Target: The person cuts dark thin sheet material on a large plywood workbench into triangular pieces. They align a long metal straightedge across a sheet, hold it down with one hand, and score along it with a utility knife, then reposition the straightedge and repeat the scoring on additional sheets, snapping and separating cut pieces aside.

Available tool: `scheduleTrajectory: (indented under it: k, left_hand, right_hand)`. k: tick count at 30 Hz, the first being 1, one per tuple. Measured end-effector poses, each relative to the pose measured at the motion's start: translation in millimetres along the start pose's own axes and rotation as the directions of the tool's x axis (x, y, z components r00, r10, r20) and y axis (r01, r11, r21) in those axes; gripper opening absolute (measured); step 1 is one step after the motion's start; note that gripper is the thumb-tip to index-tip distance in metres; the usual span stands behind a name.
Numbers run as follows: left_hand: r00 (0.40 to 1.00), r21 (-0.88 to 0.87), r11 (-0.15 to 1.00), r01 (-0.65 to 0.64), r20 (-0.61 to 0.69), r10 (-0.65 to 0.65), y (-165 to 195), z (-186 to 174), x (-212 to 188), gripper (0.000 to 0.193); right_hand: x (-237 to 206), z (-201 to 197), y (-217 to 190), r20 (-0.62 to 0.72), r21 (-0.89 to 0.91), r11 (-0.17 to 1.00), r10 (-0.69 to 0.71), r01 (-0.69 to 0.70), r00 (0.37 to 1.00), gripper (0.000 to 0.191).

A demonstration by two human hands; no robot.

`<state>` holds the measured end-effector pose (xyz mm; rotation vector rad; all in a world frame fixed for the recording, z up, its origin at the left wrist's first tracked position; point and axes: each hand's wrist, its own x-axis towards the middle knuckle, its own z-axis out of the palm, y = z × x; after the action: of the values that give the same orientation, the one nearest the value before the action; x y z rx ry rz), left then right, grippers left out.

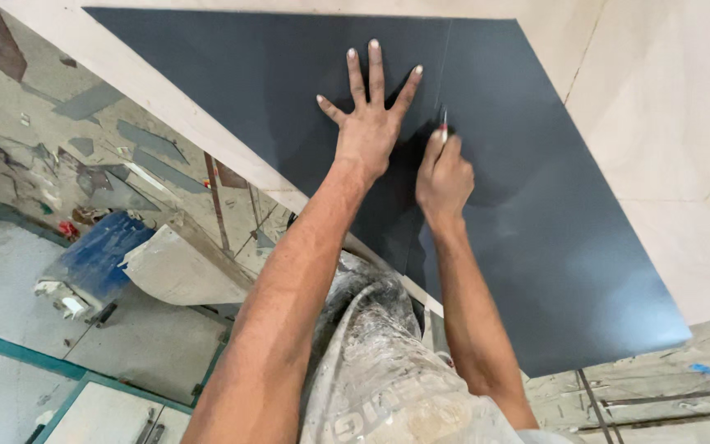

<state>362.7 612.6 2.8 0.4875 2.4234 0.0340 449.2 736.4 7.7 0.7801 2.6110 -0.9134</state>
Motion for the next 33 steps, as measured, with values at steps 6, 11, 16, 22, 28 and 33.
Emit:
scheduleTrajectory:
  k: [6,11,16,22,28,33]
  left_hand:
    - [1.0,0.058,0.998,0.006,-0.015,-0.005,1,-1,-2,0.122]
    - [1.0,0.055,0.998,0.014,-0.002,-0.014,3,-4,0,0.122]
    - [0.999,0.079,0.997,0.024,-0.031,-0.022,6,-3,0,0.12]
    - [1.0,0.059,0.998,0.024,-0.014,-0.023,5,1,-1,0.117]
    - [0.998,0.073,0.997,0.004,-0.066,0.001,4,-1,-7,0.114]
    - [0.989,-0.032,0.999,0.013,-0.146,-0.018,4,-8,-7,0.106]
  right_hand:
    - [84,1,-8,-0.071,-0.126,0.984,-0.139,0.129,0.988,0.04]
    - [97,-3,-23,-0.052,-0.246,0.961,-0.146,0.129,0.988,0.038]
    - [95,-11,-31,0.001,-0.267,0.954,-0.143,0.138,0.99,0.041]
    - [98,-10,-32,0.08,-0.293,0.952,-0.073,0.093,0.994,0.043]
    - [49,-6,-30,0.17,-0.345,0.936,0.14,-0.075,0.975,0.043]
    - [30,3,-15,0.136,-0.317,0.946,0.116,-0.068,0.984,0.04]
